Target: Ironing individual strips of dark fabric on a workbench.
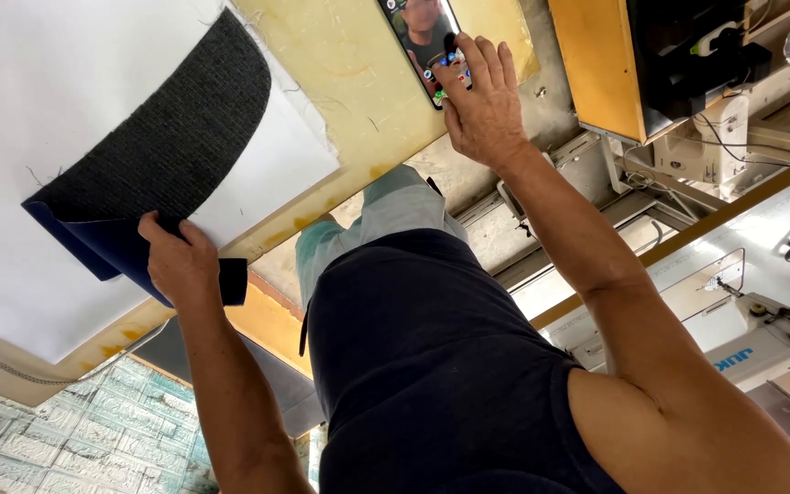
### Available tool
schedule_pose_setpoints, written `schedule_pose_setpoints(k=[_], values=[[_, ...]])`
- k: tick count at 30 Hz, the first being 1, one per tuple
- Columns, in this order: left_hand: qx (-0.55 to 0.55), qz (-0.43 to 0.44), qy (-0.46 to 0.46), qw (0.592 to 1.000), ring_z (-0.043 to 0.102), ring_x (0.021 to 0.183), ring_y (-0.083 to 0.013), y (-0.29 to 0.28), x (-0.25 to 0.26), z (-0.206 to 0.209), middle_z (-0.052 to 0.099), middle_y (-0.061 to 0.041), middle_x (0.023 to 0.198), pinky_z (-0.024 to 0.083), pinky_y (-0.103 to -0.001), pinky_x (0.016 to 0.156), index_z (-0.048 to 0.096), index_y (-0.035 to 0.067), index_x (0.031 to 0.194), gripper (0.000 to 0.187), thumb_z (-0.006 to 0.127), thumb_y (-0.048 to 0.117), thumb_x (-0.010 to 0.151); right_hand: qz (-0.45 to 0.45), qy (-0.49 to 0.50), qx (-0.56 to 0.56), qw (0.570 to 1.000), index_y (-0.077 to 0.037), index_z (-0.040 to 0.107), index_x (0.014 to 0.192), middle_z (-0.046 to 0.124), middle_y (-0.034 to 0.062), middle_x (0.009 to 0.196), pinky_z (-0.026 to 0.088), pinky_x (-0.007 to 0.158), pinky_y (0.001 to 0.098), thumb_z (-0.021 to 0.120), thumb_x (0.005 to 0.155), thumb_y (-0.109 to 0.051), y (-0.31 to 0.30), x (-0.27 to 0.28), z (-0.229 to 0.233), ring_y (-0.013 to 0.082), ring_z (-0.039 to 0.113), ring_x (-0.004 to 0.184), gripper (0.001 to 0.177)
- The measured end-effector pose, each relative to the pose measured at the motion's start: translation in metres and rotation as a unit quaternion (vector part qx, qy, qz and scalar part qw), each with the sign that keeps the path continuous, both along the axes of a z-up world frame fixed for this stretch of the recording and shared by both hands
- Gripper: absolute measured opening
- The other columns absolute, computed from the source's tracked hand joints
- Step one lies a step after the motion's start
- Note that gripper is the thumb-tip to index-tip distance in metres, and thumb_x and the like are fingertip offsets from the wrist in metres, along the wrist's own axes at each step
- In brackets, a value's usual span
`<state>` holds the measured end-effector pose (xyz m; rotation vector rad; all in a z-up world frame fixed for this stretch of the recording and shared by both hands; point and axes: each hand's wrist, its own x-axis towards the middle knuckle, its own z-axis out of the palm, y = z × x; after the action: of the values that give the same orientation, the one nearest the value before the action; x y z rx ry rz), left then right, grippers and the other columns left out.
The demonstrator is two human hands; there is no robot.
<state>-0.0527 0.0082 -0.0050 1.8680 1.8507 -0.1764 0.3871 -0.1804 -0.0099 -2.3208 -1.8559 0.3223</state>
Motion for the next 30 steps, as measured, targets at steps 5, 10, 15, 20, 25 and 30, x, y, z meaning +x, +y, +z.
schedule_pose_setpoints(k=[5,10,15,20,25,30], values=[[0.002,-0.002,-0.005,1.000,0.063,0.090,-0.0573,-0.001,0.001,0.002,0.070,-0.030,0.106,0.045,-0.064,0.076,0.043,0.001,0.138,0.040,0.044,0.022,0.104,-0.033,0.018,-0.027,0.999,-0.010,0.054,0.144,0.035,0.0279,0.153,0.026,0.116,0.0720,0.065,0.099,-0.017,-0.007,0.006,0.009,0.0489,0.040,0.140,0.046],[-0.054,0.041,0.002,0.998,0.061,0.109,-0.0502,0.002,0.013,0.037,0.069,-0.027,0.121,0.044,-0.059,0.089,0.043,0.005,0.147,0.055,0.050,0.035,0.101,-0.042,-0.011,0.090,0.995,-0.001,0.057,0.133,0.052,0.0242,0.136,0.049,0.104,0.0532,0.058,0.101,-0.012,-0.026,-0.004,0.006,0.0364,0.053,0.124,0.033],[0.032,-0.033,0.048,0.998,0.068,0.093,-0.0453,-0.004,-0.062,0.004,0.072,-0.021,0.101,0.052,-0.055,0.080,0.064,0.006,0.125,0.035,0.061,0.034,0.105,0.010,0.073,0.089,0.993,-0.006,0.065,0.129,0.065,0.0145,0.126,0.048,0.107,0.0486,0.064,0.095,-0.010,-0.002,-0.062,-0.022,0.0331,0.060,0.121,0.034],[0.151,-0.099,0.083,0.980,0.073,0.078,-0.0428,0.007,-0.104,0.043,0.073,-0.016,0.083,0.057,-0.051,0.072,0.074,0.013,0.116,0.025,0.067,0.036,0.107,0.112,0.117,0.147,0.976,-0.008,0.059,0.130,0.059,0.0139,0.122,0.045,0.100,0.0501,0.061,0.098,-0.021,0.053,-0.123,-0.037,0.0358,0.058,0.116,0.035],[0.069,-0.054,0.049,0.995,0.067,0.082,-0.0415,0.033,-0.117,0.118,0.074,-0.019,0.095,0.053,-0.055,0.065,0.075,-0.001,0.117,0.034,0.056,0.026,0.109,0.104,0.089,0.081,0.987,-0.002,0.054,0.139,0.053,0.0206,0.143,0.043,0.108,0.0528,0.067,0.102,-0.019,0.100,-0.168,-0.018,0.0410,0.055,0.123,0.044],[0.061,-0.092,0.093,0.990,0.069,0.078,-0.0380,0.053,-0.167,0.142,0.074,-0.017,0.091,0.055,-0.052,0.061,0.077,-0.001,0.121,0.030,0.059,0.022,0.116,0.051,0.061,-0.023,0.997,-0.006,0.049,0.149,0.045,0.0191,0.154,0.036,0.115,0.0508,0.060,0.106,-0.031,0.110,-0.193,-0.036,0.0394,0.046,0.135,0.051]])
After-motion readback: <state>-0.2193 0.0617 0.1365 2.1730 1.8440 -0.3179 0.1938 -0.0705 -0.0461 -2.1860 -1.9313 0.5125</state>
